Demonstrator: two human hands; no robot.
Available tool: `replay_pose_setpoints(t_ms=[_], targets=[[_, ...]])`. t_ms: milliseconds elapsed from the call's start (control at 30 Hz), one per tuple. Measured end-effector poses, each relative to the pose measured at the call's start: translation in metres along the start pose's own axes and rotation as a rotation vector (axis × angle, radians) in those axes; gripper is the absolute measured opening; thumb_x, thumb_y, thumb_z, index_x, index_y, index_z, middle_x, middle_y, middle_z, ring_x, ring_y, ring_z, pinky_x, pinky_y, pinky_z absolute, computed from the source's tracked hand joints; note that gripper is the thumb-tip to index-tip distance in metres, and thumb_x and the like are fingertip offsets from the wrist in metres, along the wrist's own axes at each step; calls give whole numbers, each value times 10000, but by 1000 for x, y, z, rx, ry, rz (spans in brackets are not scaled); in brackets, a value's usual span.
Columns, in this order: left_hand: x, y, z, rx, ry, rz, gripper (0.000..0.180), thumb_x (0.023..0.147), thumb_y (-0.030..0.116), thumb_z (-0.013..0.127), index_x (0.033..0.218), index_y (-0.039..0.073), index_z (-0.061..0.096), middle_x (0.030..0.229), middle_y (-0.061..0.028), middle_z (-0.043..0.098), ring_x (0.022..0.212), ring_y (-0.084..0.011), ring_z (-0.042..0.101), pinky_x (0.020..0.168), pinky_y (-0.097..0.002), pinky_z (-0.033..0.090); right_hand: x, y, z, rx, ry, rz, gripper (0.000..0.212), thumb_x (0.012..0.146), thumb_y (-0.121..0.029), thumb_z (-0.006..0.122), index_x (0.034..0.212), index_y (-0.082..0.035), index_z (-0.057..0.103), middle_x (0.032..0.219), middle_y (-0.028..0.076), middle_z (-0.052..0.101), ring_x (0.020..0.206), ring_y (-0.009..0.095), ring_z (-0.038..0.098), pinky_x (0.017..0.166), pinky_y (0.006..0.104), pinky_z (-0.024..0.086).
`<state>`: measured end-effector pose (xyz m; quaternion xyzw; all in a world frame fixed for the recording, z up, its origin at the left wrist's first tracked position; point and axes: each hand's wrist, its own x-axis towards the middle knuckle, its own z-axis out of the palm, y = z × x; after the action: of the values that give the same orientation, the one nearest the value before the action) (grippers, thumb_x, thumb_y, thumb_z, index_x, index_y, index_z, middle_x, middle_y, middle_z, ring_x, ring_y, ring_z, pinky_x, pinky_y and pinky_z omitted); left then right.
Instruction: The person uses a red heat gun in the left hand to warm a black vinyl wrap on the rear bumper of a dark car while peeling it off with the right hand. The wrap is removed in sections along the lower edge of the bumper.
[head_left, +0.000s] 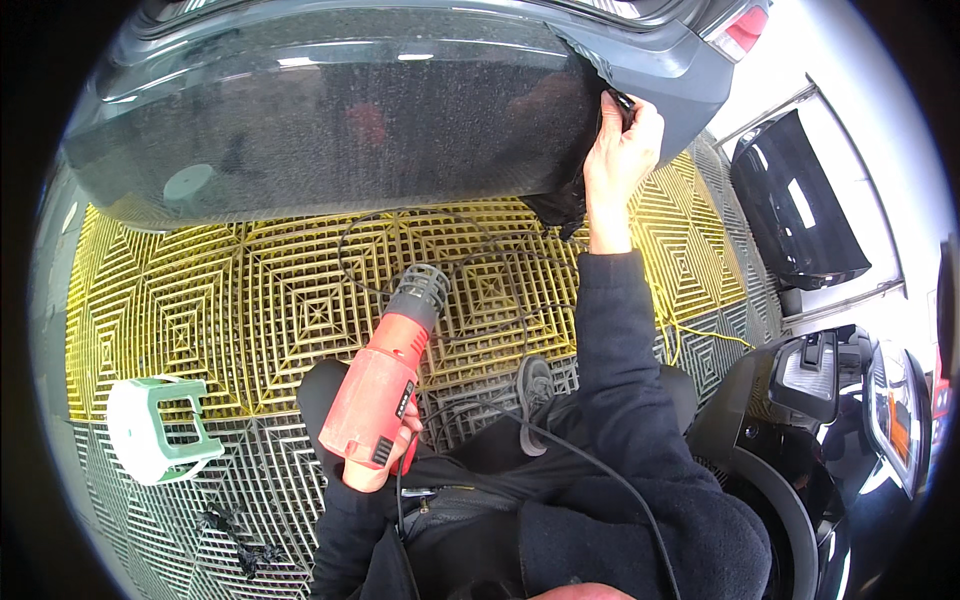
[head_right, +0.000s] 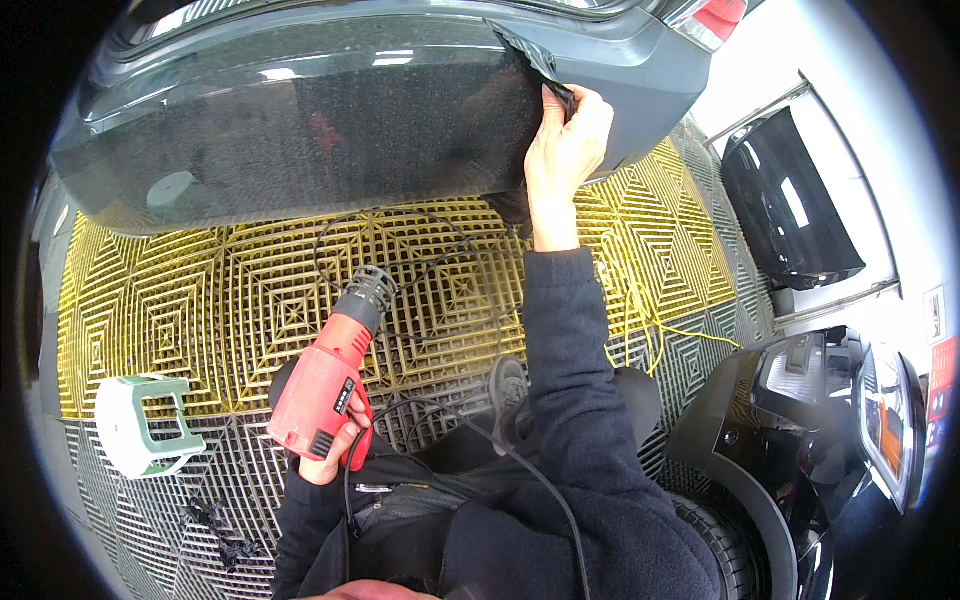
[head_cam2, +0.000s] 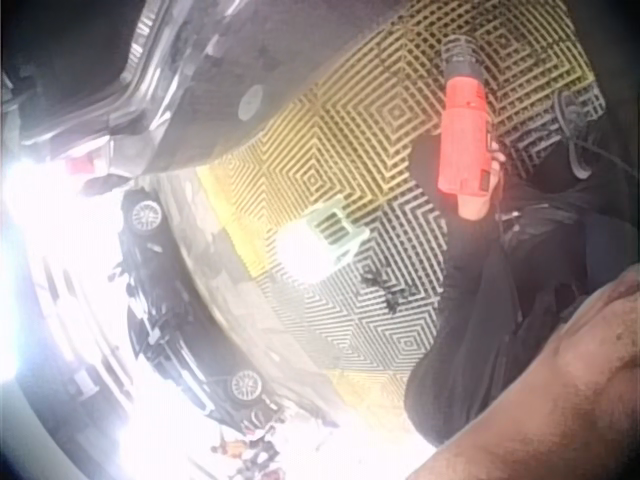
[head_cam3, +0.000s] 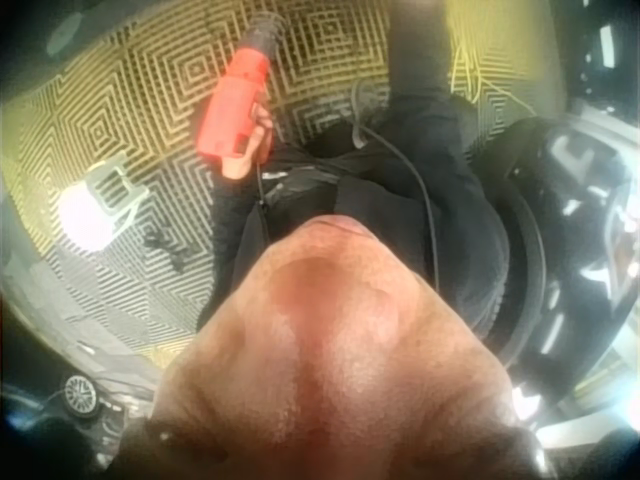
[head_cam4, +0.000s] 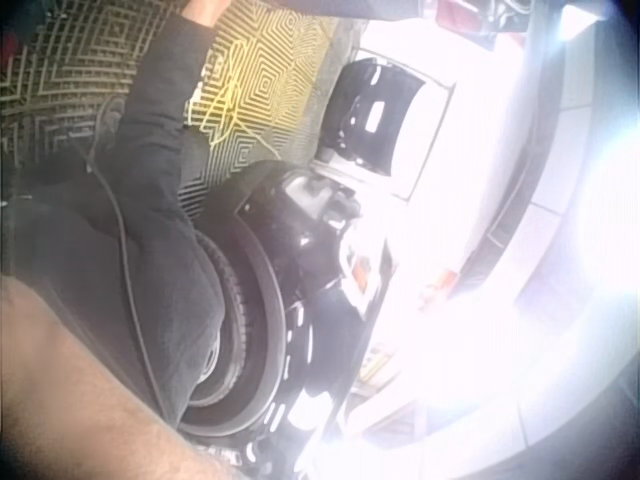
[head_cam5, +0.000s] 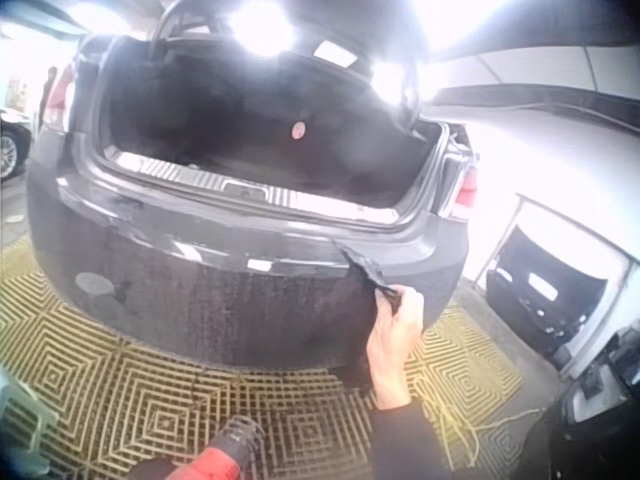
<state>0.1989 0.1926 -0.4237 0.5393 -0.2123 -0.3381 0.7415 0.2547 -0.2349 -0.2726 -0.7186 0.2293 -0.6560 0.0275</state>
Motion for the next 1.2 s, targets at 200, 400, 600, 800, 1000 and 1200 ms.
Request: replay_pose_setpoints(t_ms=[200, 400, 600, 800, 1000, 1200], targets=[[0, -1, 0, -26, -6, -35, 264, 875, 18, 637, 1138, 28, 639, 1028, -54, 644, 871, -149, 671, 759, -302, 552, 18, 6, -10, -122, -259, 50, 323, 947, -363, 733, 995, -45, 703, 797, 138, 715, 750, 288, 701, 721, 375, 525], [0, -2, 2, -110, -27, -26, 274, 873, 28, 660, 1145, 26, 632, 1031, -61, 642, 878, -146, 671, 786, -302, 545, 39, 9, -15, 67, -539, 95, 357, 975, -406, 682, 1105, -80, 743, 718, 112, 699, 621, 223, 667, 649, 334, 521], [-9, -8, 1, -197, -44, -8, 349, 883, 88, 752, 1202, 32, 620, 1062, -64, 649, 902, -145, 673, 813, -303, 555, 42, 9, -15, 164, -571, 80, 411, 985, -359, 705, 808, 9, 658, 603, -47, 504, 588, 73, 441, 568, 278, 400], [-23, -6, 0, -214, -49, -11, 392, 892, 66, 745, 1256, 33, 603, 1089, -68, 652, 920, -139, 675, 828, -306, 563, 43, 12, -10, 279, -613, 213, 482, 977, -396, 710, 693, -28, 583, 608, -54, 472, 602, 58, 386, 554, 274, 329], [-32, -4, 2, -198, -61, -6, 376, 904, 74, 727, 1251, 36, 589, 1087, -62, 639, 933, -151, 665, 843, -315, 551, 41, 5, -14, 222, -627, 216, 486, 968, -414, 703, 779, 28, 631, 614, 27, 554, 630, 95, 479, 610, 315, 439], [-33, -2, 2, -69, -110, 12, 347, 913, 188, 747, 1180, 33, 589, 1073, -54, 611, 940, -158, 639, 850, -307, 519, 33, -5, -17, 187, -593, 145, 451, 970, -402, 708, 804, 14, 648, 637, -32, 548, 657, 64, 470, 605, 286, 427]])
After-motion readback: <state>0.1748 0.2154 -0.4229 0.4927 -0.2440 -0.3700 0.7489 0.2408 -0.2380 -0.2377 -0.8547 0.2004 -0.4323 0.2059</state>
